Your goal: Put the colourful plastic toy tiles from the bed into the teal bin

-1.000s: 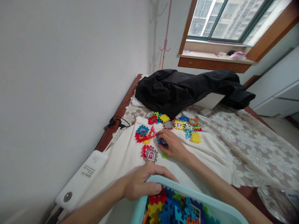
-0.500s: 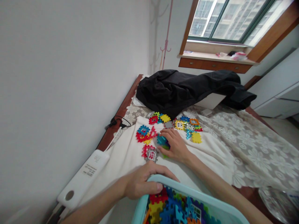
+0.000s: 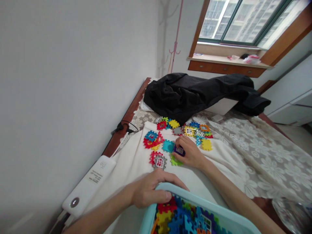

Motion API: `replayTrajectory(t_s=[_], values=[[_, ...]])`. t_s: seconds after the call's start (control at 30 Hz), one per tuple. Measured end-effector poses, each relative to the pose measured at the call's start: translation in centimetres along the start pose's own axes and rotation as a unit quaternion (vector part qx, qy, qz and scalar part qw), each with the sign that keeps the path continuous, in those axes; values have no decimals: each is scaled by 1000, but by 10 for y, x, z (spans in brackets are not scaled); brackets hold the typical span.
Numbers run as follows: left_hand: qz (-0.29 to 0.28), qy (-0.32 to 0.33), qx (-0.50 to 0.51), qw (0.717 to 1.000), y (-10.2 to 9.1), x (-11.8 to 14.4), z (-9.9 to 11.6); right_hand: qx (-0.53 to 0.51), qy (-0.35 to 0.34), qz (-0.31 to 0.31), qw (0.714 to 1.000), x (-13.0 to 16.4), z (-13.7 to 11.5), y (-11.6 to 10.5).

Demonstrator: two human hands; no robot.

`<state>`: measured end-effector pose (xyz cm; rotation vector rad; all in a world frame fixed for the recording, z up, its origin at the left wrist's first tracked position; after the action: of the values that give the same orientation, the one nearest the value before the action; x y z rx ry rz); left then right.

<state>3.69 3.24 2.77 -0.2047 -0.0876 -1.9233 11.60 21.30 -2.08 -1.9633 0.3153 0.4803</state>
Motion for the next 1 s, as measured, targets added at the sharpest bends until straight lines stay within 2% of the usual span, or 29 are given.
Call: replayTrajectory(t_s=[0.07, 0.13, 0.27, 0.37, 0.43, 0.57, 0.63, 0.8, 1.0], values=[[-1, -3, 5, 1000, 0, 0, 0, -22, 5, 18, 1000, 0, -1, -2], [0, -4, 2, 1000, 0, 0, 0, 13, 10, 14, 1000, -1, -2, -3], [0, 8, -2, 1000, 0, 0, 3, 117, -4, -48, 992, -3, -4, -2], [2, 10, -1, 1000, 0, 0, 3, 107, -18, -65, 992, -2, -3, -3], [5, 7, 0, 1000, 0, 0, 2, 68, -11, -39, 997, -2, 0, -6], [7, 4, 2, 1000, 0, 0, 1, -20, 25, 92, 995, -6, 1, -12], [6, 10, 2, 1000, 0, -1, 1, -30, 31, 114, 993, -13, -3, -6], [1, 9, -2, 1000, 0, -1, 0, 4, 27, 21, 999, -26, -15, 20], [2, 6, 5, 1000, 1, 0, -1, -9, 19, 21, 1000, -21, -13, 23]])
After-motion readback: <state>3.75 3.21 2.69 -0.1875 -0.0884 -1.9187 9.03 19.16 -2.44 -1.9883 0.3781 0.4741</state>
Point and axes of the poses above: each hand's wrist, its own x-axis away from the middle knuckle, its own y-axis out of the palm, z = x × y, the point moved 5 cm from there along -x, towards the middle knuckle, and after that the axes turned 13 degrees about -y, right-handed, at the moved point
